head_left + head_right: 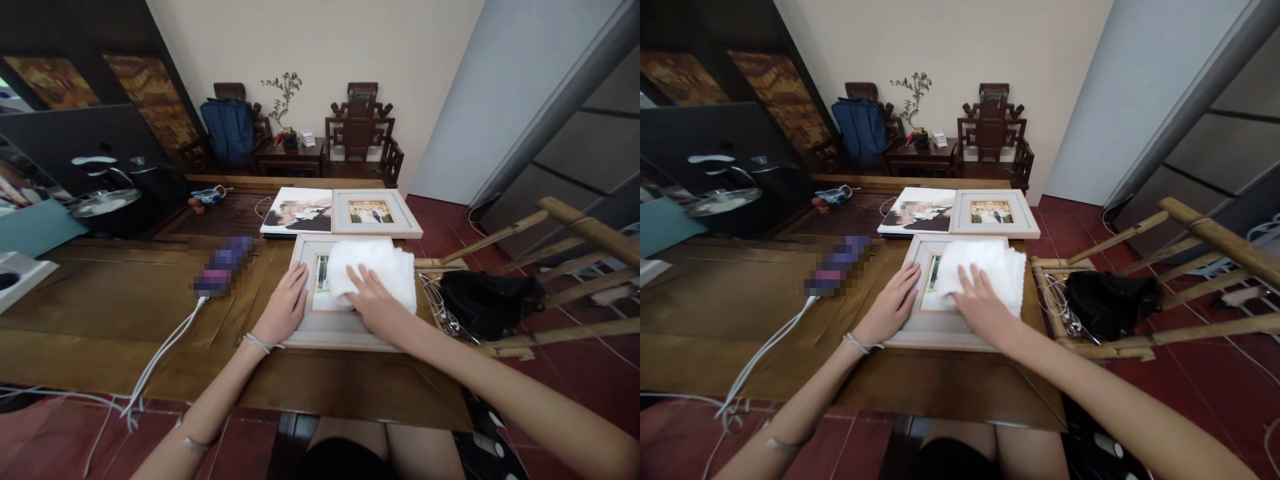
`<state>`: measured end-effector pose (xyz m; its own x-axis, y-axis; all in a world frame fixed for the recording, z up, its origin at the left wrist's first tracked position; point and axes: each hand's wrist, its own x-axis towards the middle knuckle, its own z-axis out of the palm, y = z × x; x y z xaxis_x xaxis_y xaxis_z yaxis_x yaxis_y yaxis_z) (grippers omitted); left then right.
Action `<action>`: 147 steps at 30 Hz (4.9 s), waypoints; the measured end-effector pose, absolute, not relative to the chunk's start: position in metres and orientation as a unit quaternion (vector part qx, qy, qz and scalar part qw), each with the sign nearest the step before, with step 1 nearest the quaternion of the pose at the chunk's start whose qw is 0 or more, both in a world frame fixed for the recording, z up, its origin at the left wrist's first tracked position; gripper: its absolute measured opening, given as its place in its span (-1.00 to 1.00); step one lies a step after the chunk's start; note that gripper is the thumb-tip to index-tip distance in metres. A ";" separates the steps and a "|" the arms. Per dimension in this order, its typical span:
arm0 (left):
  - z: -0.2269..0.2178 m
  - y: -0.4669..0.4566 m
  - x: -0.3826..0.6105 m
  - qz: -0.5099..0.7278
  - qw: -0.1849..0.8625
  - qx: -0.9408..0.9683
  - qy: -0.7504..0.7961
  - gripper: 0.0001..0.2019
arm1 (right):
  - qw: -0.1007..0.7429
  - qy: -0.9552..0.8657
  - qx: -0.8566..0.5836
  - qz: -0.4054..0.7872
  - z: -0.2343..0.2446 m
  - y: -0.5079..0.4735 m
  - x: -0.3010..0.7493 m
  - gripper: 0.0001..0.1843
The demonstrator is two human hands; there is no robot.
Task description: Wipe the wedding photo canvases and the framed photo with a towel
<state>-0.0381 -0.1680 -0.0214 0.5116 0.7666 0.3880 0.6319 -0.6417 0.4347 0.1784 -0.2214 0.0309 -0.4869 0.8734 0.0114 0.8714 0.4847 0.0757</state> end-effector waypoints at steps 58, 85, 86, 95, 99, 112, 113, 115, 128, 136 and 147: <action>-0.022 -0.165 -0.040 0.275 0.123 0.864 0.402 -0.57 | -0.037 0.889 0.456 0.011 0.024 -0.189 0.184 -0.52; -0.004 -0.179 -0.039 0.390 0.311 0.763 0.411 -0.51 | -0.027 0.918 0.395 -0.025 0.032 -0.226 0.123 -0.65; -0.005 -0.179 -0.039 0.385 0.305 0.770 0.408 -0.51 | -0.032 0.915 0.403 -0.002 0.029 -0.211 0.123 -0.66; -0.008 -0.179 -0.040 0.366 0.247 0.807 0.392 -0.44 | -0.083 0.876 0.468 0.080 0.023 -0.117 0.129 -0.60; -0.010 -0.180 -0.041 0.406 0.236 0.789 0.396 -0.43 | -0.057 0.904 0.424 0.021 0.027 -0.145 0.122 -0.58; -0.012 -0.175 -0.038 0.342 0.265 0.787 0.441 -0.46 | 0.003 0.942 0.332 -0.046 0.058 -0.235 0.142 -0.68; -0.013 -0.174 -0.038 0.341 0.258 0.788 0.443 -0.45 | -0.003 0.941 0.339 -0.016 0.053 -0.224 0.141 -0.70; -0.014 -0.173 -0.038 0.345 0.245 0.790 0.443 -0.45 | 0.003 0.933 0.358 0.035 0.043 -0.199 0.137 -0.73; -0.019 -0.171 -0.038 0.313 0.169 0.839 0.411 -0.58 | -0.001 0.857 0.503 0.113 0.044 -0.139 0.196 -0.61; -0.021 -0.171 -0.038 0.316 0.154 0.835 0.422 -0.58 | 0.020 0.857 0.515 0.005 0.055 -0.256 0.211 -0.63; -0.020 -0.170 -0.039 0.286 0.134 0.858 0.404 -0.57 | -0.011 0.873 0.482 -0.078 0.049 -0.251 0.196 -0.45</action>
<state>-0.0386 -0.1703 -0.0198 0.5097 0.7704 0.3831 0.6163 -0.6376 0.4622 0.1961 -0.2506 0.0491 -0.5358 0.8424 -0.0569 0.8391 0.5238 -0.1466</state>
